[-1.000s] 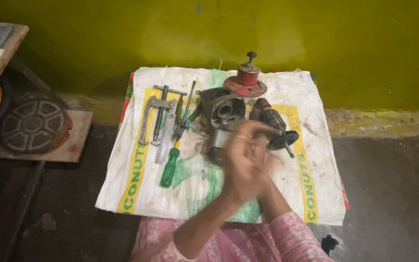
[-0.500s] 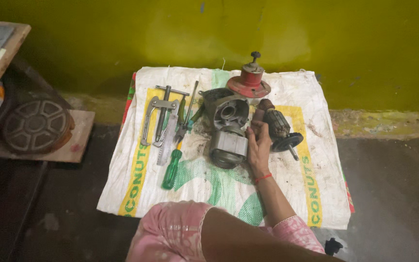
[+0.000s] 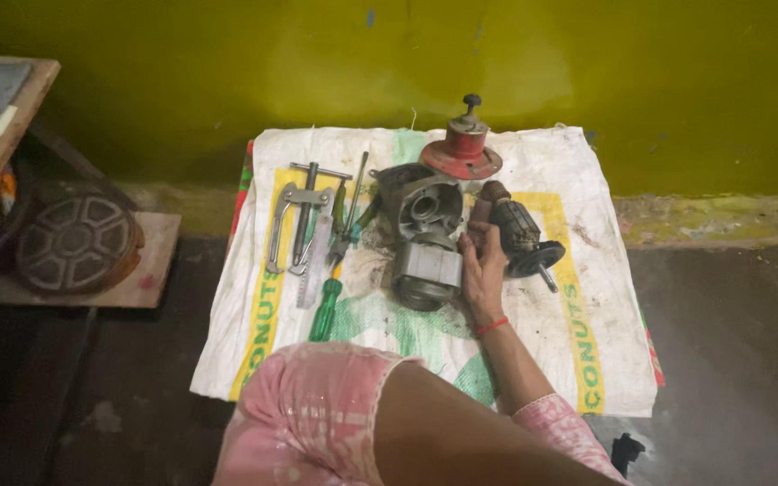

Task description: The person assembles a small electric motor by inserting the rotor into the stator housing and aligning the end caps. They handle the rotor, stator, and end caps by hand, fitting them together on a cloth-covered work surface.

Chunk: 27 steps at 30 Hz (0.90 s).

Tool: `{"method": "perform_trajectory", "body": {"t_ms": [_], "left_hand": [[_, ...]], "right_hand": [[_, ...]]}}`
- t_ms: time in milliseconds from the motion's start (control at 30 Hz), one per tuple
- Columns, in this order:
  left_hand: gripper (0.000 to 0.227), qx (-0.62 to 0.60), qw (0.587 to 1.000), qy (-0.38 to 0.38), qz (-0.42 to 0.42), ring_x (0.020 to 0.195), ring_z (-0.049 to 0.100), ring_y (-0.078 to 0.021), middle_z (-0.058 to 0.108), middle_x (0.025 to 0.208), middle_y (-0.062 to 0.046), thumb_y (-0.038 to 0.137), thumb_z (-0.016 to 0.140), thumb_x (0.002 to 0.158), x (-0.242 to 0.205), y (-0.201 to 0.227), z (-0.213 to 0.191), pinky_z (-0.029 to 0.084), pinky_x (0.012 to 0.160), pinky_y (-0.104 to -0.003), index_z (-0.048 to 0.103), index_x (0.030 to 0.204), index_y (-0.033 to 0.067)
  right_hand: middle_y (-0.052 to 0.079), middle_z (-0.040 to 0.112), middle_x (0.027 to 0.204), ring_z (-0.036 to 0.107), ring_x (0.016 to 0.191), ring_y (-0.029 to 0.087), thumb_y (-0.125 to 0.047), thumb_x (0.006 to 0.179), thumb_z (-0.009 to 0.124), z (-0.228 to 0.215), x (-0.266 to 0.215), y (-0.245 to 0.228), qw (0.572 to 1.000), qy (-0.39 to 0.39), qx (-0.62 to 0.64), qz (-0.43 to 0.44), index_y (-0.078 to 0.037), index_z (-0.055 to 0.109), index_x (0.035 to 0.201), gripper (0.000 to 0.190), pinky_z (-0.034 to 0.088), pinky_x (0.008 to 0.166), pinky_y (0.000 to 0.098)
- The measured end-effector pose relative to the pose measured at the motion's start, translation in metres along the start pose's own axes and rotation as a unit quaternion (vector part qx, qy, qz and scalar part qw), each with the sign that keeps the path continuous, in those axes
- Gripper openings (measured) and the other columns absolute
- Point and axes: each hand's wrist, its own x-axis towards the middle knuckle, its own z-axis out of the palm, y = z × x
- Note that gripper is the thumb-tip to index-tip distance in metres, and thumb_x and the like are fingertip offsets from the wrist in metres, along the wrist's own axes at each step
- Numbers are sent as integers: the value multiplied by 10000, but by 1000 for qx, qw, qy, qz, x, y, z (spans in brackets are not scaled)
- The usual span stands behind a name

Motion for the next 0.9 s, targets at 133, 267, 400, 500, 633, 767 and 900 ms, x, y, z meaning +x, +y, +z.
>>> {"method": "perform_trajectory", "body": {"t_ms": [133,267,400,500,633,767,900], "left_hand": [[443,40,999,-2,-2,1177,599,-325,650,1228,-173,103,757,688,5,4,-7,506,1021,-421,639,1106,22],[447,49,998,33,-23,1190,592,-338,648,1234,-180,112,768,671,9,-11,1,500,1025,-428,646,1092,25],[625,-9,954,14,-298,1159,604,-372,653,1179,-196,116,766,689,-41,-97,3,473,999,-462,626,1292,29],[675,2,900,22,-435,1141,582,-424,611,1213,-263,361,827,794,-109,-135,21,470,958,-492,574,1259,-58],[915,-48,842,7,-538,1232,583,-432,597,1303,-308,589,788,812,-160,-154,64,456,1037,-486,521,1346,-104],[1056,-154,782,-28,-604,1234,644,-381,637,1320,-305,679,765,713,-164,-176,75,502,1038,-431,478,1338,-122],[1254,-154,783,-6,-602,1181,607,-398,559,1310,-341,610,881,688,-163,-169,73,487,1013,-413,244,1424,-180]], "right_hand": [[158,731,1006,670,906,188,-158,1022,603,1,-7,-18,997,6,75,-9,4,591,1194,237,548,823,336],[147,727,1011,684,909,205,-134,1081,600,20,-9,-53,976,64,-209,-10,3,606,1151,155,535,795,367],[140,723,1019,672,904,201,-148,1092,581,19,-8,-50,977,61,-204,-29,13,599,1141,168,533,783,365],[132,716,969,659,878,173,-201,1047,586,4,-6,-24,997,13,20,-70,28,595,1141,247,531,772,334],[117,701,839,654,788,157,-254,1073,552,-2,-10,-9,998,14,0,-58,14,625,1087,278,522,731,328],[109,579,752,523,684,177,-331,1073,515,-10,-34,-20,998,2,31,60,0,616,1037,349,435,603,367],[53,604,749,553,721,150,-362,1048,513,-10,-55,-24,1000,-26,-4,-14,6,632,1014,388,459,661,344]]}}
